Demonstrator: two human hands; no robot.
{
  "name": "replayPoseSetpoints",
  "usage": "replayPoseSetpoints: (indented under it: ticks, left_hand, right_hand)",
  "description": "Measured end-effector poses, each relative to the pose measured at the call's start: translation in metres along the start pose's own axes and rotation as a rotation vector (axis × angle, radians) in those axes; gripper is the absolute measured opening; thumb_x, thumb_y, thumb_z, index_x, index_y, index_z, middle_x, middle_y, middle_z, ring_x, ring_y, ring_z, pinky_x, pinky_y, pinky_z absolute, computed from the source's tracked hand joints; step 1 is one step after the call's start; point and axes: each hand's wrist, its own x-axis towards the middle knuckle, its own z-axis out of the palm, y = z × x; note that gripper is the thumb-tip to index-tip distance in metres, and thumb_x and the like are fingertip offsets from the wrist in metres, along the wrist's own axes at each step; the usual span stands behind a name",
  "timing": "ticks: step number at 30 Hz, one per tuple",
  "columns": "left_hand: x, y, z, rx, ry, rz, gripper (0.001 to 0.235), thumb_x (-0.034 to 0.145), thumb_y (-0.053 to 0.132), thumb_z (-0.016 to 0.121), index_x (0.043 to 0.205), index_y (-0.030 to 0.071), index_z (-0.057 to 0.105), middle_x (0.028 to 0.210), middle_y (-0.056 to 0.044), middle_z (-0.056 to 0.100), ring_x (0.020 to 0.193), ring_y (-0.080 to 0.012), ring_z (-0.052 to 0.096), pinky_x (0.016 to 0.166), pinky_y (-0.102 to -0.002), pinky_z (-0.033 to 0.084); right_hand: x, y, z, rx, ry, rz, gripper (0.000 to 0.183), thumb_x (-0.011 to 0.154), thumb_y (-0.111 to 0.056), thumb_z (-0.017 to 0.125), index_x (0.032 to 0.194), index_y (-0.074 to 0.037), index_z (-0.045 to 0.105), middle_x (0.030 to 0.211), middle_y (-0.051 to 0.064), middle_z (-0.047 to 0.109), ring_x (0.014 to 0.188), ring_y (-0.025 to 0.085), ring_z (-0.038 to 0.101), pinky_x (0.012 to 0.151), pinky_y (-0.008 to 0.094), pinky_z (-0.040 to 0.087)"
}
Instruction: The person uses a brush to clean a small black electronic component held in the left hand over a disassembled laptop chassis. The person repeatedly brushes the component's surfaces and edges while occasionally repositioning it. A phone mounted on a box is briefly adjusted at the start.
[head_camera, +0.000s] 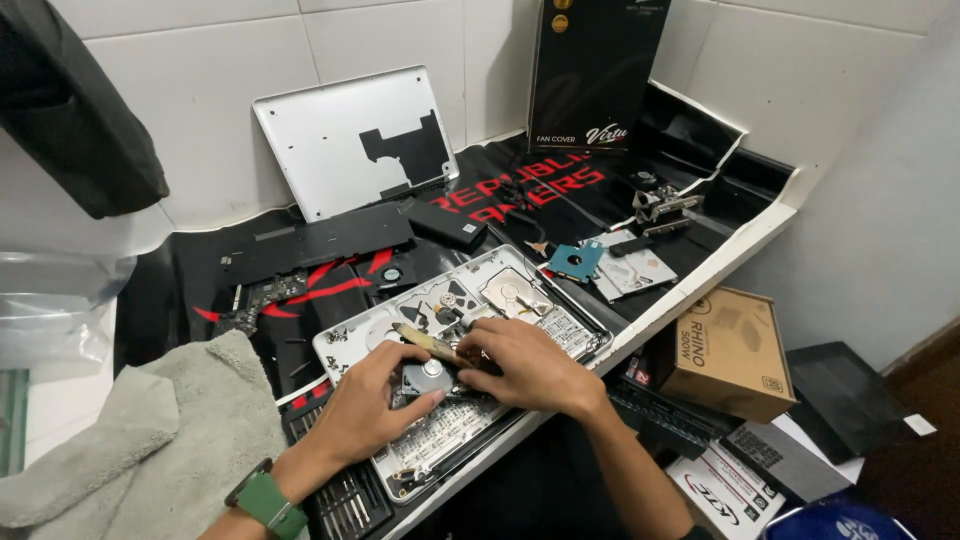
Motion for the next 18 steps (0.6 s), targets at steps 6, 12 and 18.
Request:
replayPoseSetpoints:
  ticks: [6,12,18]
  left_hand:
    - [0.001,-0.001,0.0,0.005,-0.01,-0.012,0.047,0.085,0.047,0.071,0.121,0.019,0.063,0.106,0.003,0.066,0.046,-0.0097,0.036,0.051,-0.027,0.041]
    - [0.001,-0.002,0.0,0.019,-0.03,-0.01,0.046,0.085,0.046,0.073,0.121,0.019,0.062,0.107,0.004,0.067,0.046,-0.008,0.038,0.049,-0.025,0.043]
    - [0.001,-0.008,0.004,-0.019,-0.023,-0.025,0.044,0.082,0.048,0.075,0.112,0.018,0.063,0.092,0.004,0.069,0.056,-0.0086,0.053,0.054,-0.026,0.049]
  right_hand:
    - [0.004,0.015,0.004,0.172,0.098,-0.026,0.025,0.093,-0.023,0.073,0.114,-0.012,0.066,0.087,0.002,0.063,0.077,0.02,0.06,0.067,0.035,0.044]
    - [0.008,0.021,0.003,0.429,0.181,-0.124,0.013,0.099,-0.017,0.064,0.109,-0.008,0.063,0.092,0.005,0.059,0.08,0.018,0.056,0.071,0.032,0.046]
    - [0.021,0.002,0.024,0.732,0.361,-0.252,0.013,0.098,-0.014,0.057,0.108,-0.006,0.055,0.094,0.006,0.055,0.08,0.015,0.05,0.07,0.028,0.052]
